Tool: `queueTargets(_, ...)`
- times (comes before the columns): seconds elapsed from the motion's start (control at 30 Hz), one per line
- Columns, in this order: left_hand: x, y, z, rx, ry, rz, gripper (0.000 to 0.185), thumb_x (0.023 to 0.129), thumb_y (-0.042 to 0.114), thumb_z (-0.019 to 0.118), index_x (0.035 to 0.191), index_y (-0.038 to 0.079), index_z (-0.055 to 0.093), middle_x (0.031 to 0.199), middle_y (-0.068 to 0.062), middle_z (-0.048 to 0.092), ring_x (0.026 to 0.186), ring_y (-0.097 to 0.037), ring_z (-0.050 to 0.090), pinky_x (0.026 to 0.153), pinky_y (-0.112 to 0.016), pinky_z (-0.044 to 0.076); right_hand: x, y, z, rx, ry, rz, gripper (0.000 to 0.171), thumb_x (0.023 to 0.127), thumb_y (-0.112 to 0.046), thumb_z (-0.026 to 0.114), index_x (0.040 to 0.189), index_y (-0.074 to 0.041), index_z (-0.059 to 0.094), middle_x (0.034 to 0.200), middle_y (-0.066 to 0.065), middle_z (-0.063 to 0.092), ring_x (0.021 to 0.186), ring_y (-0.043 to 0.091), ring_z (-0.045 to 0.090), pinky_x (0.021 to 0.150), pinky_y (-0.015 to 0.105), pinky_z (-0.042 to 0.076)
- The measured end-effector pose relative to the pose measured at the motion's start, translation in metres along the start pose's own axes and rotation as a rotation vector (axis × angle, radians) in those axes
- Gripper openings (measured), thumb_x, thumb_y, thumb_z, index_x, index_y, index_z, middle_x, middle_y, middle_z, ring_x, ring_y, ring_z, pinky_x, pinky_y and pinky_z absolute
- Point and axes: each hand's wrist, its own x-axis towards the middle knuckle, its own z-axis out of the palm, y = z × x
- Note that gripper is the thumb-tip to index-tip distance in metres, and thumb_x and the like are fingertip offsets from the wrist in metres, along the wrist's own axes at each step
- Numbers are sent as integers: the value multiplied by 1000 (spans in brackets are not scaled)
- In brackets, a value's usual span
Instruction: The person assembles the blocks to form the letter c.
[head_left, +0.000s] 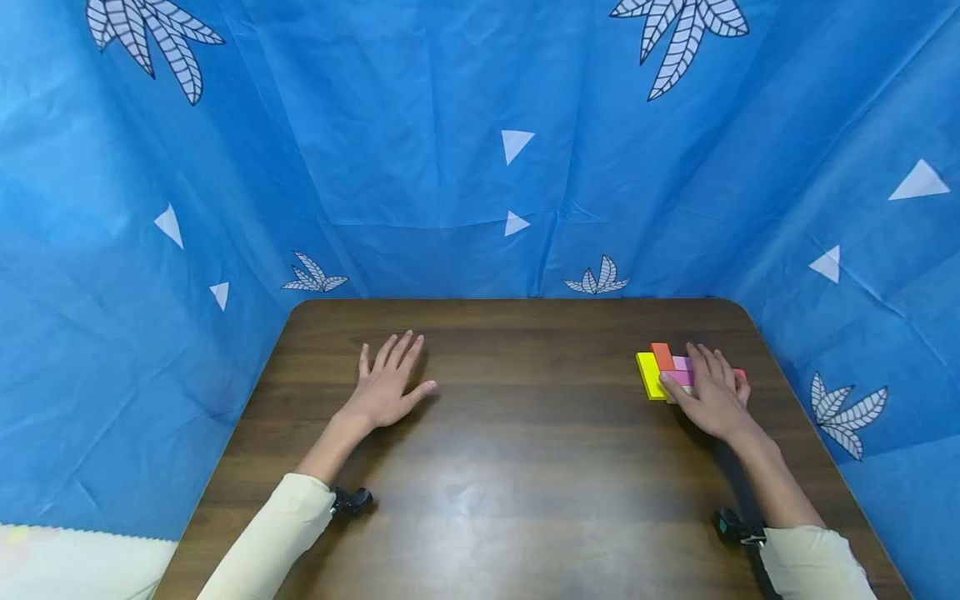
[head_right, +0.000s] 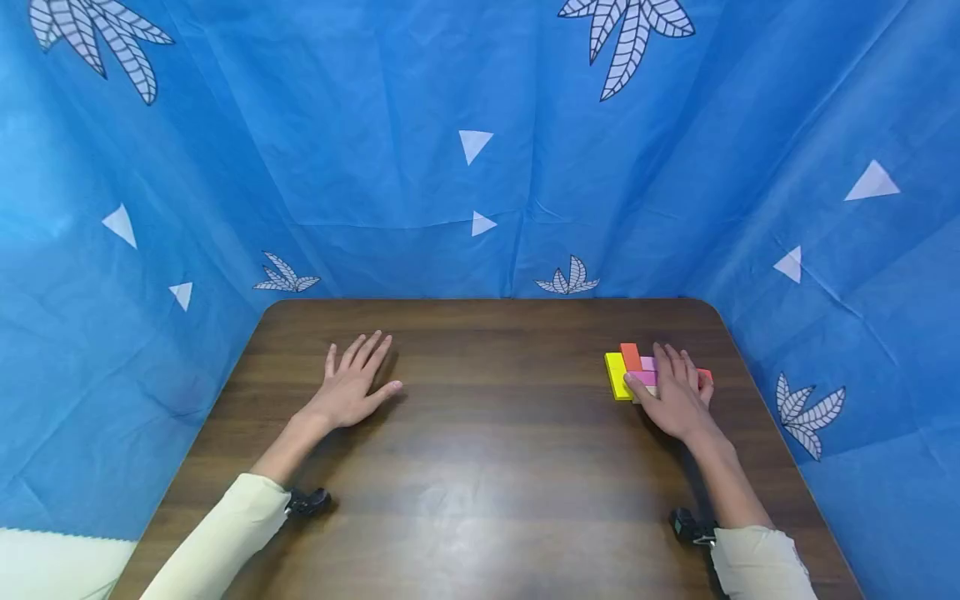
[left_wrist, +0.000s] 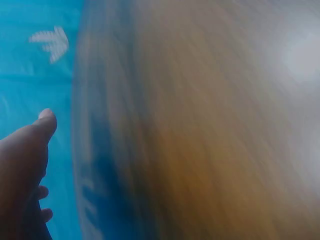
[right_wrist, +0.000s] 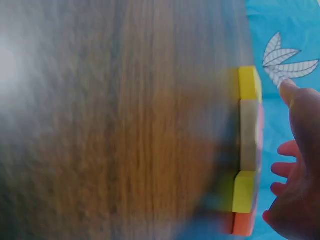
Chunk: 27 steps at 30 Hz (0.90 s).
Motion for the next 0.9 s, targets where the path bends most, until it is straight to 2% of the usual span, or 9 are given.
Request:
queueTargets(0.3, 35, 67, 15, -101, -48, 149, 87, 107, 60, 56, 175, 22, 17, 183, -9, 17, 169, -39, 16, 132, -77, 4, 18, 10, 3, 7, 42, -9, 84, 107, -56, 52, 162, 5, 34, 164, 40, 30, 154, 62, 15, 114, 88, 9)
queueTargets(0.43, 52, 102, 29, -133, -99, 199, 86, 108, 59, 55, 175, 23, 16, 182, -8, 18, 169, -38, 17, 134, -74, 5, 26, 10, 3, 0, 44, -18, 76, 108, -54, 53, 156, 5, 45, 163, 39, 34, 154, 61, 17, 114, 86, 10)
queueTargets(0.6, 74, 151, 51, -128, -168, 258, 83, 108, 61, 52, 175, 26, 17, 182, -5, 20, 169, -33, 20, 135, -71, 8, 35, 9, 0, -10, 67, -12, 69, 109, -52, 53, 148, 5, 54, 159, 39, 38, 152, 62, 20, 113, 85, 10)
queueTargets(0.73, 89, 184, 62, -123, -211, 289, 80, 109, 61, 51, 174, 27, 20, 182, -2, 22, 168, -29, 22, 136, -69, 10, 40, 6, 1, -12, 85, 2, 65, 108, -50, 56, 143, 5, 59, 156, 38, 41, 147, 62, 23, 112, 84, 12)
queueTargets(0.9, 109, 214, 65, -112, -187, 291, 76, 109, 60, 53, 172, 27, 26, 179, 0, 30, 166, -26, 30, 134, -69, 17, 46, 4, 7, -5, 92, 12, 63, 107, -47, 59, 142, 5, 60, 153, 36, 43, 142, 61, 25, 110, 82, 15)
